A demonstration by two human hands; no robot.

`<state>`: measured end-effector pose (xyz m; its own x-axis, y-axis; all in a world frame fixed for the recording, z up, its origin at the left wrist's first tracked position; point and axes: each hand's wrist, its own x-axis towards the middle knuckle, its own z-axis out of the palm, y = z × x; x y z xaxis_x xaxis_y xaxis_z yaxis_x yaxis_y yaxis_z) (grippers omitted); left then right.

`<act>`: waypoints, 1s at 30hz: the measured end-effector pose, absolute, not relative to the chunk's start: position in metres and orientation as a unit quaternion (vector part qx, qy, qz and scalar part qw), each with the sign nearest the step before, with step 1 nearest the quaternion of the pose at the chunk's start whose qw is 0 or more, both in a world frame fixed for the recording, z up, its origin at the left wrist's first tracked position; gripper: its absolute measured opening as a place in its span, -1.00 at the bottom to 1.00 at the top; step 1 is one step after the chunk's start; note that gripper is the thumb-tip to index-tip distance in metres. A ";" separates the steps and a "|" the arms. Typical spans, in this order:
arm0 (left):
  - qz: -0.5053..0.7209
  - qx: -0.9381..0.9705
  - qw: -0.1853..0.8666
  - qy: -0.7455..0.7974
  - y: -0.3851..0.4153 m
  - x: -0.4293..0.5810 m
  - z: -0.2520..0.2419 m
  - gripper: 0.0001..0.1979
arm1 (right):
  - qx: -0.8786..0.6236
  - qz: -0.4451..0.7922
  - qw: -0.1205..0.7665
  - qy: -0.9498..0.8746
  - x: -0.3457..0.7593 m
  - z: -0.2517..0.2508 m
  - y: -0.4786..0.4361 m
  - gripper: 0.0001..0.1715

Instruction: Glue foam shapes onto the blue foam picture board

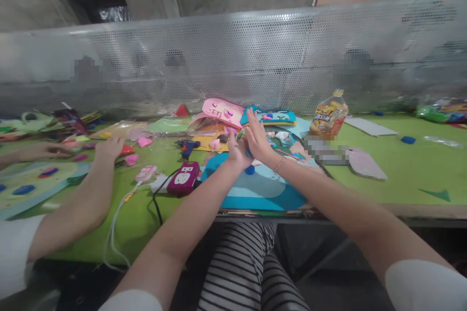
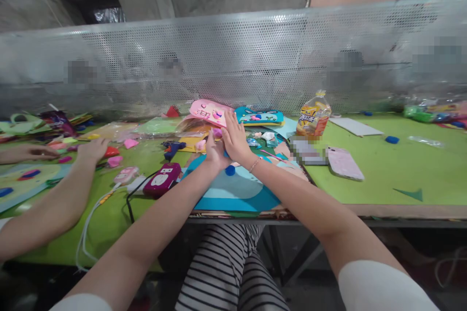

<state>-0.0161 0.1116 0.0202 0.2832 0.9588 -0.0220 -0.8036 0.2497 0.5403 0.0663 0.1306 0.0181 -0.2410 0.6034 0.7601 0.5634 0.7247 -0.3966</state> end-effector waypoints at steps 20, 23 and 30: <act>0.586 0.186 0.787 0.047 0.117 -0.017 0.016 -0.38 | -0.451 -0.227 0.389 -0.771 0.039 0.038 0.141 -0.38; 0.582 0.182 0.791 0.051 0.116 -0.017 0.018 -0.38 | -0.453 -0.234 0.390 -0.767 0.039 0.039 0.143 -0.38; 0.579 0.176 0.793 0.074 0.113 -0.017 0.020 -0.40 | -0.451 -0.214 0.406 -0.765 0.040 0.039 0.147 -0.38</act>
<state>-0.0170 0.1129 0.0200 0.3194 0.9436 0.0867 -0.8915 0.2682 0.3650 0.0400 0.1474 0.0393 -0.2629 0.5167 0.8148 0.8645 0.5011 -0.0389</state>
